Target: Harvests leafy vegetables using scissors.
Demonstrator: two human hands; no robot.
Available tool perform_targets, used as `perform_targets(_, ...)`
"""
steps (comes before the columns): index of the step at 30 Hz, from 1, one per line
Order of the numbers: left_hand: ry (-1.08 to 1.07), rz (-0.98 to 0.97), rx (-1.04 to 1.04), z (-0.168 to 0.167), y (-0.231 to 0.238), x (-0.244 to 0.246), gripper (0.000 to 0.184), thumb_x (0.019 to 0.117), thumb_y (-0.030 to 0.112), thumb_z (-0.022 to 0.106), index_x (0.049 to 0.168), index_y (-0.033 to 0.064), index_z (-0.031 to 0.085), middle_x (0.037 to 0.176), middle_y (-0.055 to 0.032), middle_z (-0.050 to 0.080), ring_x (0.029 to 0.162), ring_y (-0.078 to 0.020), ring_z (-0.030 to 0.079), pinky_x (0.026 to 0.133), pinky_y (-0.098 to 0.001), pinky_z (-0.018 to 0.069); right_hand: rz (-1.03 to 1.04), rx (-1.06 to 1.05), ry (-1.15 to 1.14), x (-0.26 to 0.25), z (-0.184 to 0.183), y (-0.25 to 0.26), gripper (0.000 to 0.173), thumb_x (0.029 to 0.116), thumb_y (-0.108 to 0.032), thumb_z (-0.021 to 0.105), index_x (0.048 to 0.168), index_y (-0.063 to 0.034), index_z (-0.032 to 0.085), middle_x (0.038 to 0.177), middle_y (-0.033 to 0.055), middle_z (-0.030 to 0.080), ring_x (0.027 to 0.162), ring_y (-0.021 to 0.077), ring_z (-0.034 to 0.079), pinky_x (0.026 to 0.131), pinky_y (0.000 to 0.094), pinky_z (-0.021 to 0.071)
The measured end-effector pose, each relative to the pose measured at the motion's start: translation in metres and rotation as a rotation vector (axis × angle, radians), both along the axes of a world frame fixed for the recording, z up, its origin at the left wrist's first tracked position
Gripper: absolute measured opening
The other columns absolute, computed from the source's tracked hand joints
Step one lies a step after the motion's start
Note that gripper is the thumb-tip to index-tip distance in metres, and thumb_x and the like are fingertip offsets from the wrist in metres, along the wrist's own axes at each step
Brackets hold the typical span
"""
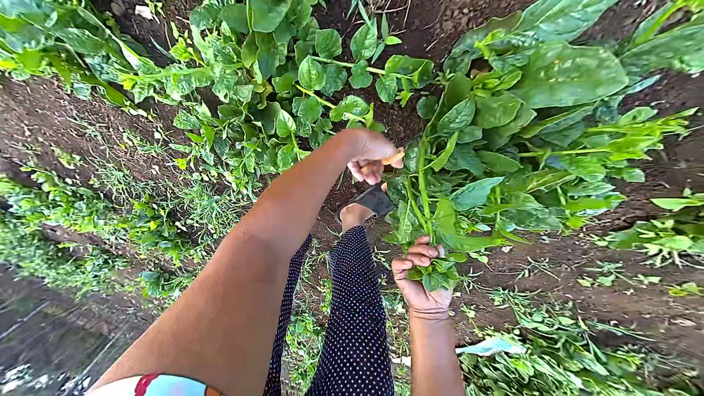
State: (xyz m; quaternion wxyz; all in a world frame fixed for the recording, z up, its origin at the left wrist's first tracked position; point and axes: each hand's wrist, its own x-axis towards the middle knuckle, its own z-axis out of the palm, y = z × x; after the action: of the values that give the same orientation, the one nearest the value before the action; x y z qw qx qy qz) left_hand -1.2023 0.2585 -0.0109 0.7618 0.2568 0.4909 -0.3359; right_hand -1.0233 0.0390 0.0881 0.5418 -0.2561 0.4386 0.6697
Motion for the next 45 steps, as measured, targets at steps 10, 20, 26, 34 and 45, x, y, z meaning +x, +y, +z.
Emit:
perform_targets(10, 0.145, -0.076, -0.092, -0.018, 0.031, 0.036, 0.042, 0.0984, 0.047, 0.063, 0.083, 0.0072, 0.065, 0.065, -0.0044, 0.066, 0.053, -0.0133, 0.062, 0.056, -0.0298, 0.0527, 0.134, -0.037, -0.045, 0.001, 0.0, -0.009, 0.024, 0.0924, -0.019, 0.067, 0.107, -0.0009, 0.074, 0.085, 0.0097, 0.075, 0.078, 0.0209, 0.075, 0.075, 0.0355, 0.0646)
perform_targets(20, 0.142, -0.2, 0.001, -0.009, 0.032, 0.045, 0.023, 0.1034, 0.021, 0.058, 0.089, 0.0088, 0.071, 0.065, -0.0037, 0.067, 0.05, -0.0108, 0.059, 0.052, -0.0241, 0.0476, 0.242, -0.113, -0.1, -0.003, 0.003, -0.013, 0.022, 0.0875, -0.019, 0.074, 0.103, -0.004, 0.076, 0.082, 0.0089, 0.074, 0.073, 0.0206, 0.075, 0.07, 0.0354, 0.065)
perform_targets(26, 0.094, -0.127, 0.008, 0.008, -0.017, -0.012, 0.036, 0.1085, 0.034, 0.047, 0.116, 0.0045, 0.066, 0.086, -0.0089, 0.07, 0.07, -0.0188, 0.065, 0.068, -0.0395, 0.0546, 0.406, -0.084, -0.183, -0.007, 0.037, -0.038, 0.027, 0.0836, -0.024, 0.078, 0.105, -0.0079, 0.077, 0.095, 0.0087, 0.077, 0.085, 0.0197, 0.076, 0.074, 0.0342, 0.0646)
perform_targets(34, 0.061, -0.067, -0.073, 0.085, -0.145, -0.152, 0.036, 0.1101, 0.024, 0.046, 0.132, -0.0024, 0.058, 0.113, -0.0201, 0.069, 0.096, -0.0293, 0.069, 0.087, -0.0504, 0.0553, 0.232, 0.08, 0.135, -0.043, 0.072, -0.074, 0.036, 0.0928, -0.023, 0.069, 0.124, -0.0047, 0.071, 0.1, 0.0085, 0.077, 0.089, 0.0177, 0.075, 0.08, 0.0328, 0.0625)
perform_targets(45, 0.294, 0.215, -0.004, 0.156, -0.252, -0.246, 0.035, 0.1087, 0.022, 0.048, 0.134, -0.001, 0.056, 0.117, -0.0188, 0.068, 0.099, -0.0272, 0.07, 0.088, -0.0473, 0.0572, 0.355, 0.091, 0.109, -0.061, 0.093, -0.075, 0.033, 0.0896, -0.014, 0.072, 0.121, -0.0028, 0.072, 0.101, 0.0104, 0.076, 0.091, 0.0203, 0.075, 0.081, 0.0351, 0.063)
